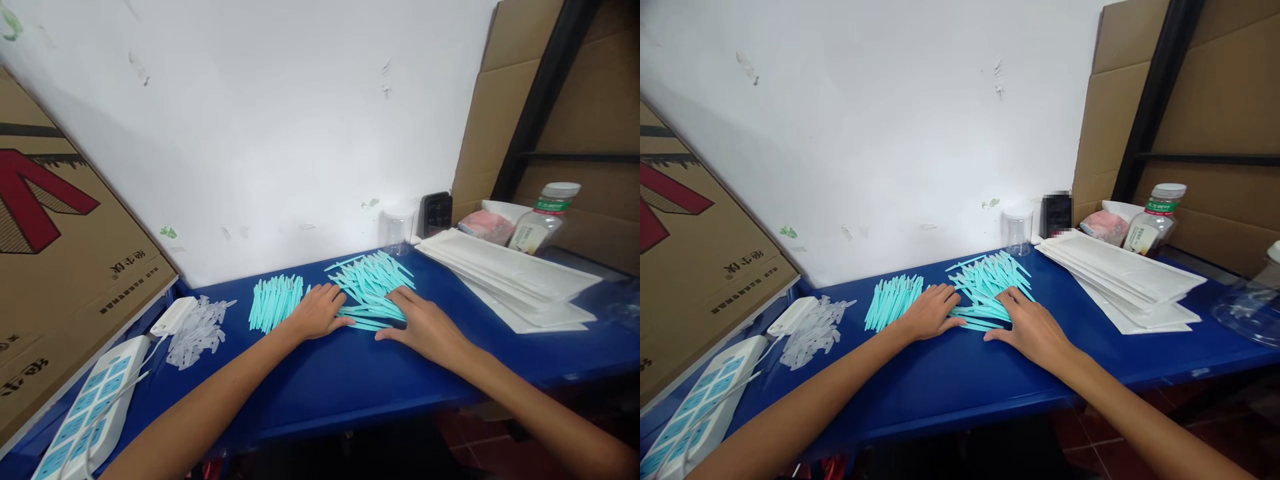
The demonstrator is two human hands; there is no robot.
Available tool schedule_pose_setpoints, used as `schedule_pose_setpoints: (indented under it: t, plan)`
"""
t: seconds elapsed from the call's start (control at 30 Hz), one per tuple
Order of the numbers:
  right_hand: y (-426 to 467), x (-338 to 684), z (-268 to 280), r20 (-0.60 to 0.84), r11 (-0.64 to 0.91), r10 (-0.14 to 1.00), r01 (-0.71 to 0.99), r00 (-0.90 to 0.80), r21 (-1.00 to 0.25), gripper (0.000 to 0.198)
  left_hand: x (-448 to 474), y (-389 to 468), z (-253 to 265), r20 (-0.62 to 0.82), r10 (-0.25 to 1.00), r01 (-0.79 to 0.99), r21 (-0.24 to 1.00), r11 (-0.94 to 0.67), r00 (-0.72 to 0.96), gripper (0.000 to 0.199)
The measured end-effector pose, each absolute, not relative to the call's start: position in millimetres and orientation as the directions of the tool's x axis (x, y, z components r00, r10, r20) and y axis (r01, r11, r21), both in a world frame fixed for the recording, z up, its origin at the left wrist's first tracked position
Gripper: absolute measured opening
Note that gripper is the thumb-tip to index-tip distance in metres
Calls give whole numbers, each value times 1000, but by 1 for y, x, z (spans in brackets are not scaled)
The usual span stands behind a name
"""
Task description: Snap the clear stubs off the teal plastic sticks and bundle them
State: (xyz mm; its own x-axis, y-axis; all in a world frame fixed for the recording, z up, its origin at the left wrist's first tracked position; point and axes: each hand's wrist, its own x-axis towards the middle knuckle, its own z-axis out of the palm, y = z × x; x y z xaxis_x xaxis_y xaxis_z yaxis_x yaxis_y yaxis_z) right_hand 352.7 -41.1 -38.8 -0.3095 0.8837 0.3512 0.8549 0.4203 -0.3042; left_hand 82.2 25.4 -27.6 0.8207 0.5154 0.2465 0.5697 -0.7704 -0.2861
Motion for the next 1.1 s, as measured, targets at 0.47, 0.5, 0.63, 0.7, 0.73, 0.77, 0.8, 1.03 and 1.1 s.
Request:
schedule_pose_setpoints:
  t: [0.47, 0.5, 0.63, 0.7, 0.73, 0.77, 0.8, 1.03, 1.1]
  plan:
    - [-24, 317, -33, 236, 462, 884, 835, -404, -299, 45, 48, 6, -18, 251, 588, 629, -137, -765, 769, 53]
    - [-23, 315, -34, 244, 449, 889, 846, -389, -288, 39, 49, 7, -19, 245, 604, 644, -138, -753, 759, 51]
    - [-19, 310, -36, 248, 385, 914, 879, -322, -280, 29, 64, 22, -24, 219, 679, 709, -115, -696, 701, 50]
    - [-18, 310, -35, 240, 373, 921, 877, -308, -304, 30, 73, 31, -26, 210, 705, 731, -85, -677, 677, 45]
    - [-17, 311, -34, 240, 367, 924, 873, -299, -323, 31, 77, 35, -27, 212, 711, 736, -69, -673, 670, 42]
    - [-16, 312, -32, 241, 360, 926, 868, -289, -343, 34, 81, 38, -28, 220, 713, 738, -50, -673, 666, 40]
    - [-14, 313, -30, 242, 351, 930, 862, -276, -365, 36, 83, 40, -28, 232, 711, 735, -29, -678, 664, 39]
    - [13, 302, -1, 277, 364, 930, 721, -242, -590, 33, 55, 38, -10, 350, 744, 750, 153, -644, 568, 42]
    - [23, 294, 12, 288, 409, 912, 679, -291, -609, 34, 30, 39, 4, 373, 780, 778, 200, -596, 502, 35]
